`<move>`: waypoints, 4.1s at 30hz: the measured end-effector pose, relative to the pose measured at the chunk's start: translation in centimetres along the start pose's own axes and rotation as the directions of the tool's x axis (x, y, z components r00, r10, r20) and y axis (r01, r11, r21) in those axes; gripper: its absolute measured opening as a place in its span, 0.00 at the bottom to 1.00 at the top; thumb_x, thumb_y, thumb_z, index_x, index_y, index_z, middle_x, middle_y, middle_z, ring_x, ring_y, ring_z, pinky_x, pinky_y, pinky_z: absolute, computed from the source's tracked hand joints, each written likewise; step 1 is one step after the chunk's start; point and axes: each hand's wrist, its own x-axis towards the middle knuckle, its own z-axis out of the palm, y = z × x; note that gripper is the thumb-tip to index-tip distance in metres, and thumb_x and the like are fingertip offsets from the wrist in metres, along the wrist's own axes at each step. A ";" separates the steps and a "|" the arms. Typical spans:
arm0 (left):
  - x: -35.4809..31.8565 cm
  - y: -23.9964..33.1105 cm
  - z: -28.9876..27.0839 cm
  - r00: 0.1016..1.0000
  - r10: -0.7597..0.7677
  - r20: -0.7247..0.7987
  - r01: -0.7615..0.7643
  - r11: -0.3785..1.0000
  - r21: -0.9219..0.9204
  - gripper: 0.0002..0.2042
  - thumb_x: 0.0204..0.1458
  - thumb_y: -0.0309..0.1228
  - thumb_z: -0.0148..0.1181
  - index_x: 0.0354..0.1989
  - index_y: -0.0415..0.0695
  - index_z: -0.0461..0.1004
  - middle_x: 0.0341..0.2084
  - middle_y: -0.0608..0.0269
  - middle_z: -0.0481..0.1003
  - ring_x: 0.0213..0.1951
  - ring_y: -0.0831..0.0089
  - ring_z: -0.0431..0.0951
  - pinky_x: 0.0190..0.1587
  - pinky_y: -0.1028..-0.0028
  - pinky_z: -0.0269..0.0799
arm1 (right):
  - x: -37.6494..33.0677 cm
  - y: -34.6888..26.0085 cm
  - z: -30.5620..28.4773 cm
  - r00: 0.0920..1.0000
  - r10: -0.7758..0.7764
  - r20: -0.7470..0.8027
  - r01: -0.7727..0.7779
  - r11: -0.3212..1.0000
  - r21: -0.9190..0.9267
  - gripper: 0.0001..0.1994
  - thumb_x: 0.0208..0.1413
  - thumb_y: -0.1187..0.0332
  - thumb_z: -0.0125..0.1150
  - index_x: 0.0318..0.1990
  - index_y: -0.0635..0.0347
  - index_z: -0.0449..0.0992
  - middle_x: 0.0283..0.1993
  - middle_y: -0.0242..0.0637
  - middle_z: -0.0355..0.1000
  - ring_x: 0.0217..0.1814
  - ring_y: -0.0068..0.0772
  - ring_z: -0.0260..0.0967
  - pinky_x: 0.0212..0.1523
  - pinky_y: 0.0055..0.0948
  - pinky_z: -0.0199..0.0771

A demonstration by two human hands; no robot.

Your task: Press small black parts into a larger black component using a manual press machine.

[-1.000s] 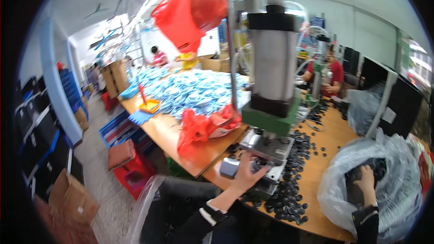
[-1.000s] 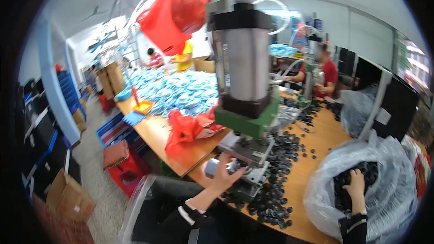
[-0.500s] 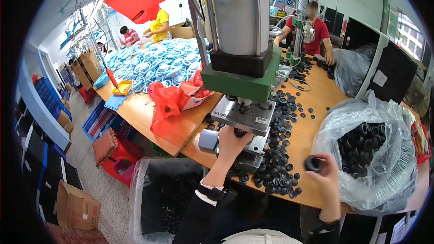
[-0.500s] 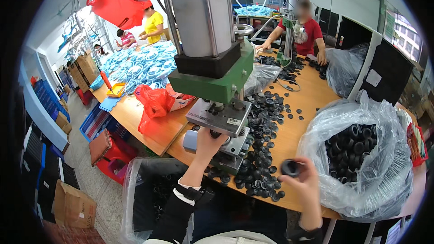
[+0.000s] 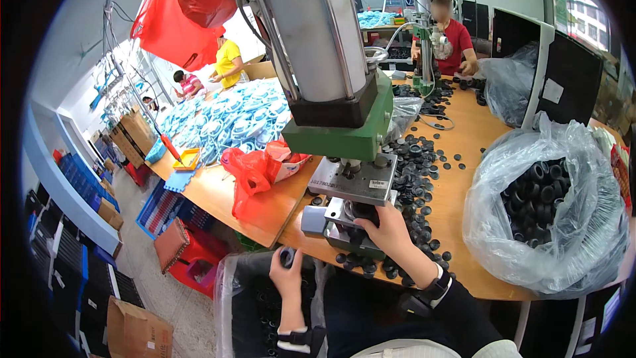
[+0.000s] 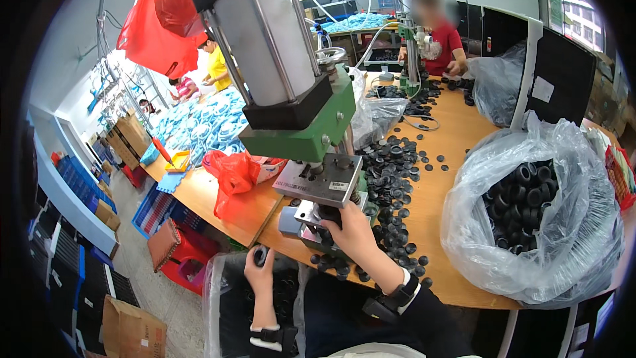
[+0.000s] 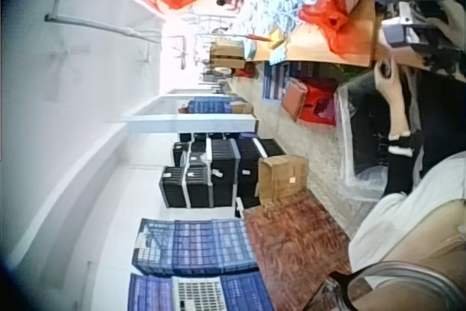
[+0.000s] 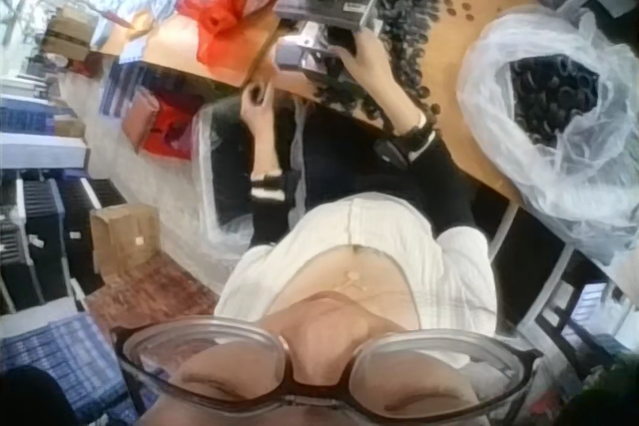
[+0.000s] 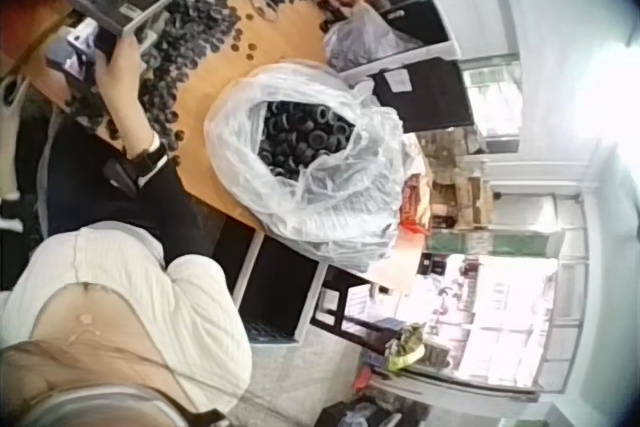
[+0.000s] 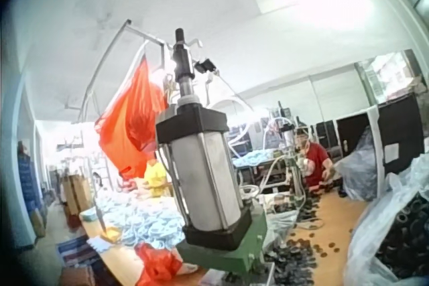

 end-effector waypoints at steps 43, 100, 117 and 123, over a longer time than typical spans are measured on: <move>4.2 3.8 15.2 0.790 0.477 0.386 -0.227 0.812 -0.537 0.27 0.46 0.29 0.57 0.58 0.38 0.63 0.54 0.55 0.67 0.57 0.63 0.65 0.59 0.66 0.57 | -13.4 10.2 -32.5 0.828 0.143 -0.542 -0.465 0.715 -0.522 0.14 0.37 0.77 0.67 0.34 0.65 0.71 0.54 0.49 0.62 0.56 0.51 0.61 0.54 0.39 0.63; 6.1 -2.1 11.0 0.778 0.336 0.531 -0.534 0.799 0.277 0.20 0.53 0.35 0.52 0.55 0.46 0.68 0.61 0.60 0.63 0.65 0.51 0.54 0.62 0.50 0.49 | 2.2 -1.0 0.7 0.974 0.224 0.023 -0.225 0.974 0.027 0.20 0.37 0.69 0.71 0.42 0.59 0.76 0.41 0.47 0.73 0.44 0.51 0.71 0.44 0.40 0.71; 11.7 -14.1 12.0 0.742 0.332 0.582 -0.435 0.899 0.042 0.17 0.47 0.29 0.53 0.47 0.39 0.71 0.43 0.49 0.72 0.48 0.56 0.71 0.51 0.62 0.64 | -8.5 4.4 -18.5 0.881 0.184 -0.437 -0.341 0.886 -0.316 0.17 0.51 0.70 0.60 0.49 0.65 0.69 0.50 0.51 0.68 0.53 0.52 0.65 0.53 0.40 0.65; 12.2 -12.7 13.1 0.682 0.237 0.692 -0.343 0.939 0.017 0.14 0.54 0.29 0.49 0.47 0.36 0.71 0.43 0.48 0.74 0.49 0.54 0.72 0.50 0.64 0.65 | -10.6 12.1 -28.8 0.855 0.301 -0.421 -0.514 0.597 -0.616 0.13 0.44 0.77 0.58 0.40 0.60 0.76 0.42 0.42 0.67 0.47 0.47 0.66 0.47 0.39 0.68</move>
